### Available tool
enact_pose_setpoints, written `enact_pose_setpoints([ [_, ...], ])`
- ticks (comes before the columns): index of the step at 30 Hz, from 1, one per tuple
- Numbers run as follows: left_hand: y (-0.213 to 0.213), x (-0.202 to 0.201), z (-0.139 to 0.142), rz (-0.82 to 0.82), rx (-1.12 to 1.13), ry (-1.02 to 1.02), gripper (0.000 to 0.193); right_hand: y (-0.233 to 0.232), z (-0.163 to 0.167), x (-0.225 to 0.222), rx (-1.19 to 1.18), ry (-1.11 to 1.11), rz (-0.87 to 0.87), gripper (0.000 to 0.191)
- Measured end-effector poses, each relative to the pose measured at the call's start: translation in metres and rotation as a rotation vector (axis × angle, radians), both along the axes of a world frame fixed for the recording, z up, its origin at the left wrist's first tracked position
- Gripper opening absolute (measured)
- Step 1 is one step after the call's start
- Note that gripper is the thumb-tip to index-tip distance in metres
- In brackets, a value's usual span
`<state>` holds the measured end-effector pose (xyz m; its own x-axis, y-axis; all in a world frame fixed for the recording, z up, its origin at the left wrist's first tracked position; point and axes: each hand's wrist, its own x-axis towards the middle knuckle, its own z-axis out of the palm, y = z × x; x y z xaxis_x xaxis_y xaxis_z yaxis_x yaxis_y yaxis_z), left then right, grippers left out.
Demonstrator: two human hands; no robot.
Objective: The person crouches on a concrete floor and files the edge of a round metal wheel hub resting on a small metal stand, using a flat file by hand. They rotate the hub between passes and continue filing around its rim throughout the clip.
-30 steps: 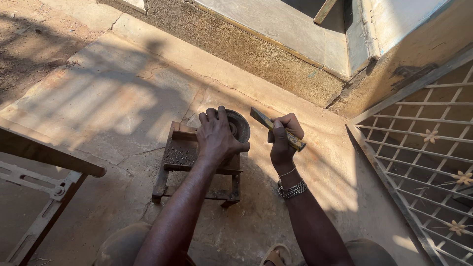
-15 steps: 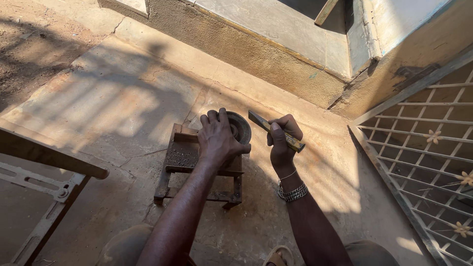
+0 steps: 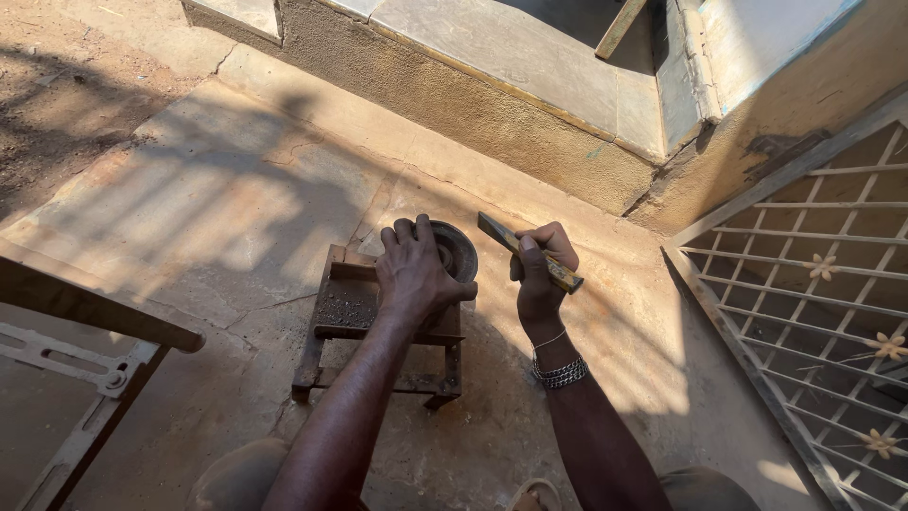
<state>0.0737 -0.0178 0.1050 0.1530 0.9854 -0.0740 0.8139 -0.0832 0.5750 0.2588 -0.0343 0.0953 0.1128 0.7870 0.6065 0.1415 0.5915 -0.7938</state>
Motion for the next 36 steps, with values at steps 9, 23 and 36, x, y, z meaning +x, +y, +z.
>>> enact_pose_setpoints([
  [9, -0.003, 0.000, 0.002, 0.010, 0.022, -0.012, 0.126, -0.002, 0.008, -0.009, -0.074, -0.377, -0.184, 0.017],
  [23, -0.005, -0.001, 0.007, 0.037, 0.050, -0.067, 0.128, 0.002, -0.005, -0.005, -0.239, -0.279, -0.103, 0.016],
  [36, -0.007, 0.006, -0.002, 0.018, 0.084, -0.086, 0.128, -0.036, -0.013, -0.051, -0.069, -0.143, -0.342, 0.015],
])
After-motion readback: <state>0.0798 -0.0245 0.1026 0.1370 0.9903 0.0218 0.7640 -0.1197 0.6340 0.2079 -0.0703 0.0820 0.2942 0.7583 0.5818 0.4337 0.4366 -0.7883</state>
